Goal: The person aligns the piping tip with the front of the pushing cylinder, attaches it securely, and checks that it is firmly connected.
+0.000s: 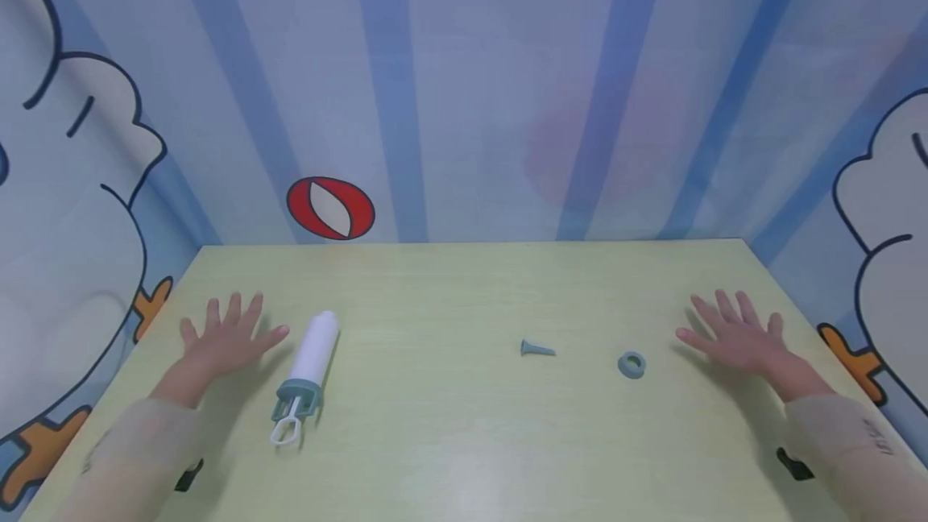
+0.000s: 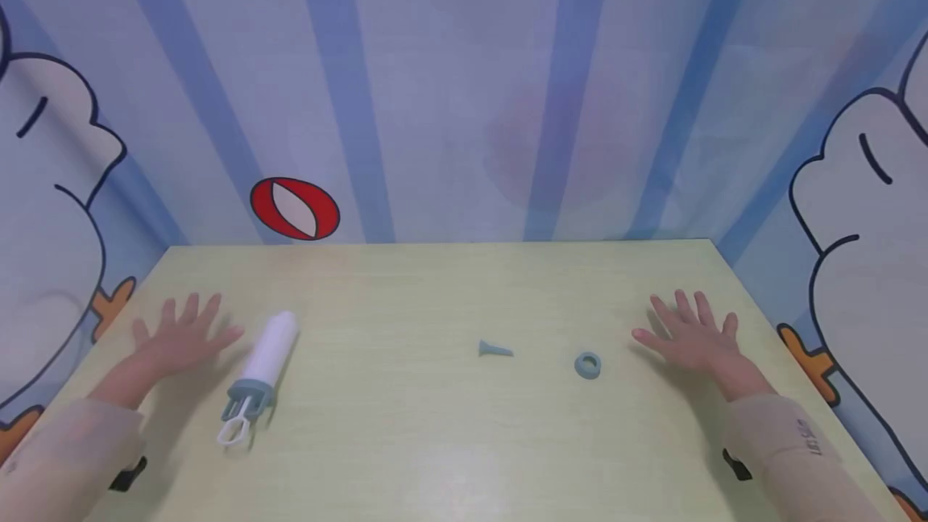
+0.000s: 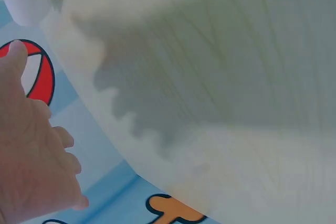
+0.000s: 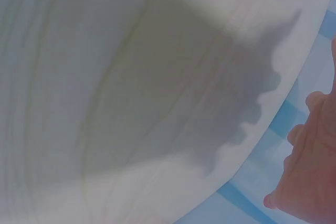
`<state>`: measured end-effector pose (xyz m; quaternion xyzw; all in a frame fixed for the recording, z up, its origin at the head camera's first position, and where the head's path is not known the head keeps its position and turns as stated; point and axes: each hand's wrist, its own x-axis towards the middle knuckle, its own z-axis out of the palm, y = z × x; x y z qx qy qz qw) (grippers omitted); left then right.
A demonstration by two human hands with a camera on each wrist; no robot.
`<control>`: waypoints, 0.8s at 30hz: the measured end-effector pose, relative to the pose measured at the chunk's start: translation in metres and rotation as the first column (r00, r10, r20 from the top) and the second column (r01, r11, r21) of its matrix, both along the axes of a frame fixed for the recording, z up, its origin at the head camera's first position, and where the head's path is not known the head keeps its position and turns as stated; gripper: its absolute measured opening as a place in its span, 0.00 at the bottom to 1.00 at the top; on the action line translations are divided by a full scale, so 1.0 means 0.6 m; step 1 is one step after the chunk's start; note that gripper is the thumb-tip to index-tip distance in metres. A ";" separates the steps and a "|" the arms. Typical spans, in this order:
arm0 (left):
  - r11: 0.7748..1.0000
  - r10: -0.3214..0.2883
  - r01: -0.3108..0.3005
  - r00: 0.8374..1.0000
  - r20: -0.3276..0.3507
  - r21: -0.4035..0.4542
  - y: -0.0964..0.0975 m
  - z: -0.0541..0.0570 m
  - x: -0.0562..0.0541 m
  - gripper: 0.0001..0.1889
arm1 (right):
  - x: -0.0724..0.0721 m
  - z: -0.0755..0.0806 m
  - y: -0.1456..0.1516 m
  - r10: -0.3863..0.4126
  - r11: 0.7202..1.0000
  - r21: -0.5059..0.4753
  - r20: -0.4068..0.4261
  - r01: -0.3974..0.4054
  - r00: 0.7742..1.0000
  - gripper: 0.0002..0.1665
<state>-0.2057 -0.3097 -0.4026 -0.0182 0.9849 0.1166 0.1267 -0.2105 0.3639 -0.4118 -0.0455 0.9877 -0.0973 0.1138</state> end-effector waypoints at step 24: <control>0.970 -0.238 0.234 0.970 -0.057 -0.064 0.177 0.024 -0.022 0.44 | 0.005 0.002 -0.073 0.154 0.988 -0.004 -0.112 -0.155 0.982 0.48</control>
